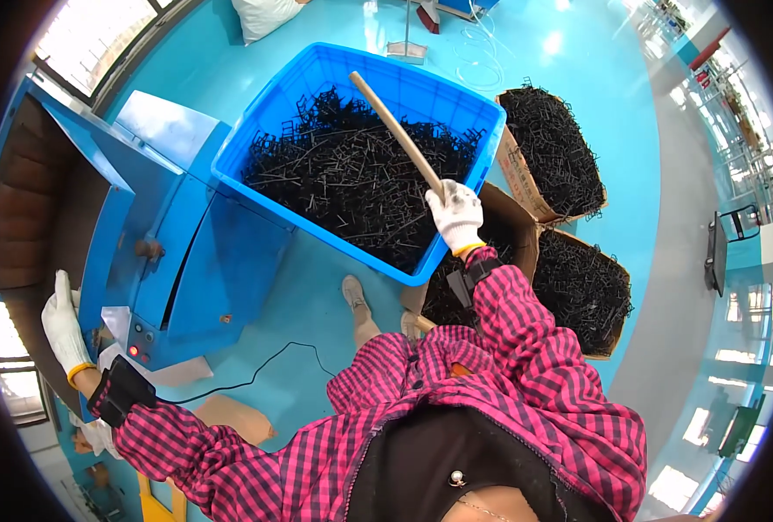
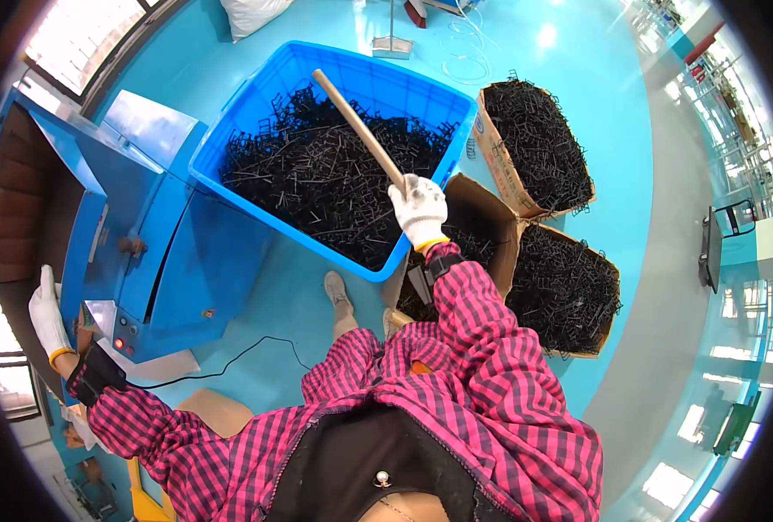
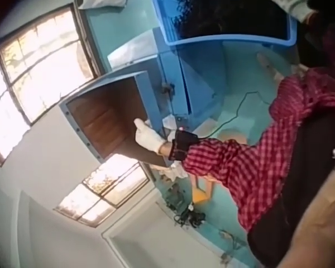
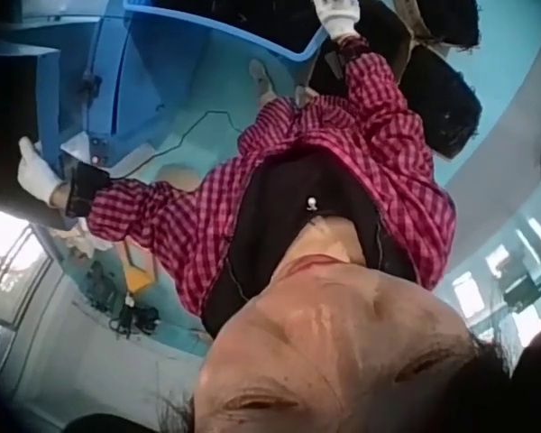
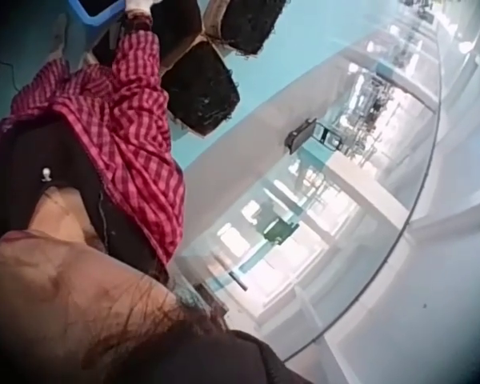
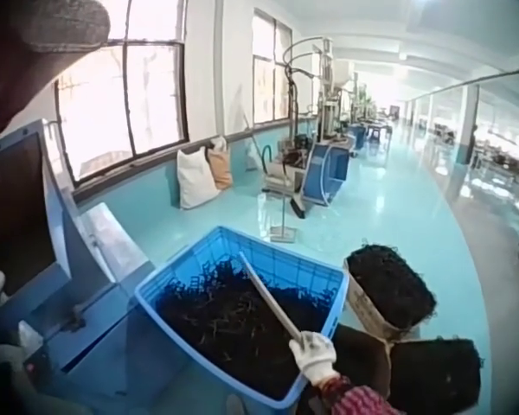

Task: The person uses a wooden stick to stir black plastic parts in a blue bin and then transfers the parts by hand into a blue machine, using the stick to push them further inside.

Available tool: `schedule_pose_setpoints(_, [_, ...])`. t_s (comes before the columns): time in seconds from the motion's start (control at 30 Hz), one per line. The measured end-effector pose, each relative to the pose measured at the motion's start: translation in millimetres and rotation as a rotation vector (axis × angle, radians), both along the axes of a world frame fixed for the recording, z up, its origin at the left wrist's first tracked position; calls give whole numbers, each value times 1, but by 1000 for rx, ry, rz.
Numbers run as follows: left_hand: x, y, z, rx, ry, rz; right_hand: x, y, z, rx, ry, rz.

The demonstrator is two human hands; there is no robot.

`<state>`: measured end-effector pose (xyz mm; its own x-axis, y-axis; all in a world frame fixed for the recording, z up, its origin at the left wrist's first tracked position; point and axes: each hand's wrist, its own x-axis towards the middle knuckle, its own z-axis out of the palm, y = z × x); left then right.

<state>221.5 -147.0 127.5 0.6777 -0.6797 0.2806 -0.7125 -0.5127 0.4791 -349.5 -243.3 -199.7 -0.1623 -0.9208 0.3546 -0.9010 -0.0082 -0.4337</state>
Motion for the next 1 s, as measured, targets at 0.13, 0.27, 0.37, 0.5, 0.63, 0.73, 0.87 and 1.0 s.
schedule_pose_setpoints(0.13, [-9, -1, 4, 19, 51, 61, -8, -5, -7, -72, 11, 6])
schedule_pose_setpoints(0.27, [-28, 1, 3, -124, -104, 136, -6, -7, -8, -172, 5, 15])
schedule_pose_setpoints(0.37, [-57, 4, 3, -231, -300, 229, -6, -6, -5, -162, -24, 8])
schedule_pose_setpoints(0.5, [-97, 0, -16, -450, -787, 174, -4, -3, 4, -77, -51, -12])
schedule_pose_setpoints(0.63, [-187, -36, -56, -536, -681, -491, -5, -2, 3, -67, -26, -10])
schedule_pose_setpoints(0.73, [-232, -98, -87, -288, -639, -912, -7, 0, 2, -106, -36, -13])
schedule_pose_setpoints(0.87, [-220, -176, -148, 306, -581, -1091, 2, -3, 4, -199, -5, -9])
schedule_pose_setpoints(1.0, [-207, -240, -206, 575, -665, -1125, 1, -7, 3, -282, 12, -17])
